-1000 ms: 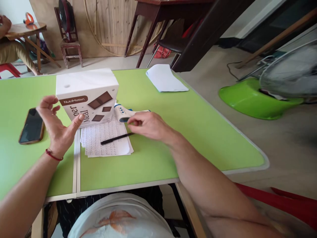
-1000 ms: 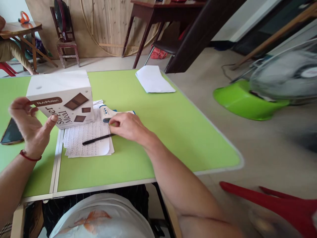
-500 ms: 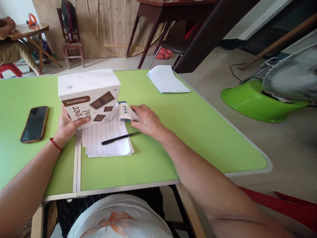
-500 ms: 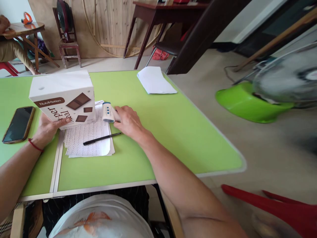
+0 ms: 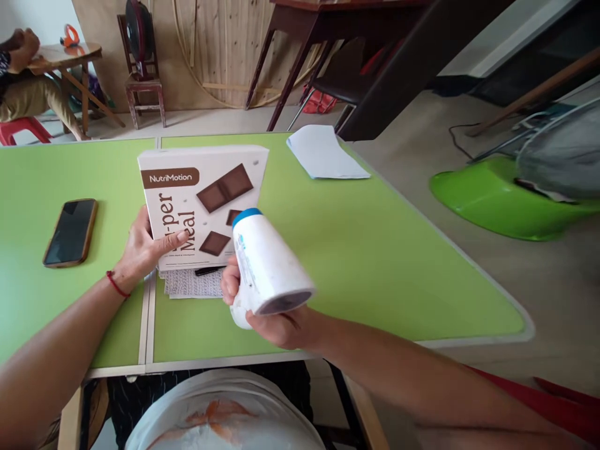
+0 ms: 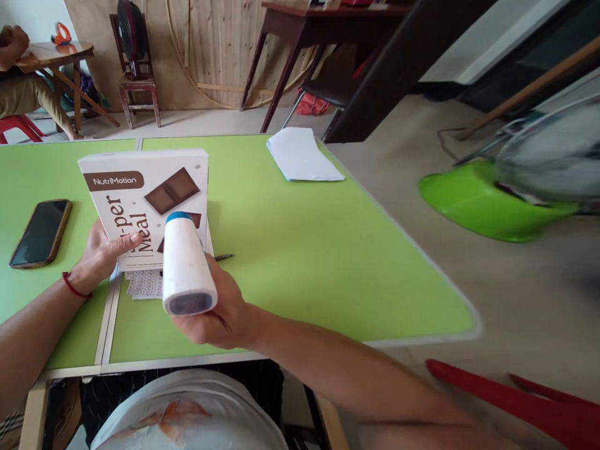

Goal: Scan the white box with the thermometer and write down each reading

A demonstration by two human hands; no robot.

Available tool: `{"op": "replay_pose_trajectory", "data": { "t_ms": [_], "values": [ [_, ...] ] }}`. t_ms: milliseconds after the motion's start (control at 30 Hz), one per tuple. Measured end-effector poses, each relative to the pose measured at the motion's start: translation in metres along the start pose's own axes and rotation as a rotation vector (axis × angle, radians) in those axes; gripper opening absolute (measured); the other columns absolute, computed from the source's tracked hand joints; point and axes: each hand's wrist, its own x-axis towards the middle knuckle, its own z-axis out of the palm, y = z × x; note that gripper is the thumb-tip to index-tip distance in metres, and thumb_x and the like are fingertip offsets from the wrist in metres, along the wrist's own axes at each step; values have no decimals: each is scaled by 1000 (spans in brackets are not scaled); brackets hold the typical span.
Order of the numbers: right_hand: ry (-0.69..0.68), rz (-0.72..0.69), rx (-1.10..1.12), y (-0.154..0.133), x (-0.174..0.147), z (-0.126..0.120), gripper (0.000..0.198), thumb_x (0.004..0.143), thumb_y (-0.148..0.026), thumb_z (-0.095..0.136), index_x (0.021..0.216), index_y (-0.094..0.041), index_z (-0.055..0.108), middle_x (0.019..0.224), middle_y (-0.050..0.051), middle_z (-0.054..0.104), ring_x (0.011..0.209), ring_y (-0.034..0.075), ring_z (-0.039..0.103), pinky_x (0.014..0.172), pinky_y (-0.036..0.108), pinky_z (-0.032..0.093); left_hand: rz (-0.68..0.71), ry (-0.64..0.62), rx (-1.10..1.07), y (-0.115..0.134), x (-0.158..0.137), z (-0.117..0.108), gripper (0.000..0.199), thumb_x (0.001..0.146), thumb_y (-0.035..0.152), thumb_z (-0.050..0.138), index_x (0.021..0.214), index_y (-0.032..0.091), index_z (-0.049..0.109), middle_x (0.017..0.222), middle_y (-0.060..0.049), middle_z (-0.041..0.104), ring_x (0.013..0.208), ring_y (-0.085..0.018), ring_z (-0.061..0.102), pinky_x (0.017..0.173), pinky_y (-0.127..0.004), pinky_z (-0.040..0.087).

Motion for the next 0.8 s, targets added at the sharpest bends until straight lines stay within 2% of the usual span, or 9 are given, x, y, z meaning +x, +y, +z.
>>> {"op": "replay_pose_trajectory", "data": {
  "t_ms": [100,167,333,567,800],
  "values": [
    [-32,-50,199,1,6,1,46,82,-59,48,115,-27,43,74,2,57,61,18,56,55,36,52,-2,-7,5,-1,-3,0,57,71,44,80,115,18,55,108,-11,68,98,-33,66,82,-49,56],
    [5,-48,315,-1,11,1,41,83,-53,52,113,-27,46,73,1,57,62,18,56,56,36,52,-16,-6,3,1,-4,1,59,69,46,81,113,17,55,107,-12,68,98,-33,66,81,-49,56],
    [26,-38,468,-7,14,4,31,83,-44,57,108,-26,52,71,-1,56,59,15,55,52,32,49,-52,21,17,3,-5,3,63,66,45,83,113,17,52,112,-13,66,101,-34,64,83,-50,55],
    [10,-16,444,-4,13,4,23,84,-44,59,95,-24,54,69,-1,55,58,14,53,52,31,46,-36,-15,58,6,-6,2,63,68,45,81,115,17,50,111,-12,66,100,-33,65,83,-50,54],
    [-17,-27,410,-2,19,6,27,85,-44,59,100,-22,53,74,0,54,62,14,53,57,32,48,-4,-73,9,9,-6,3,61,69,43,81,115,18,50,110,-12,66,98,-33,65,79,-46,55]
  ]
}}
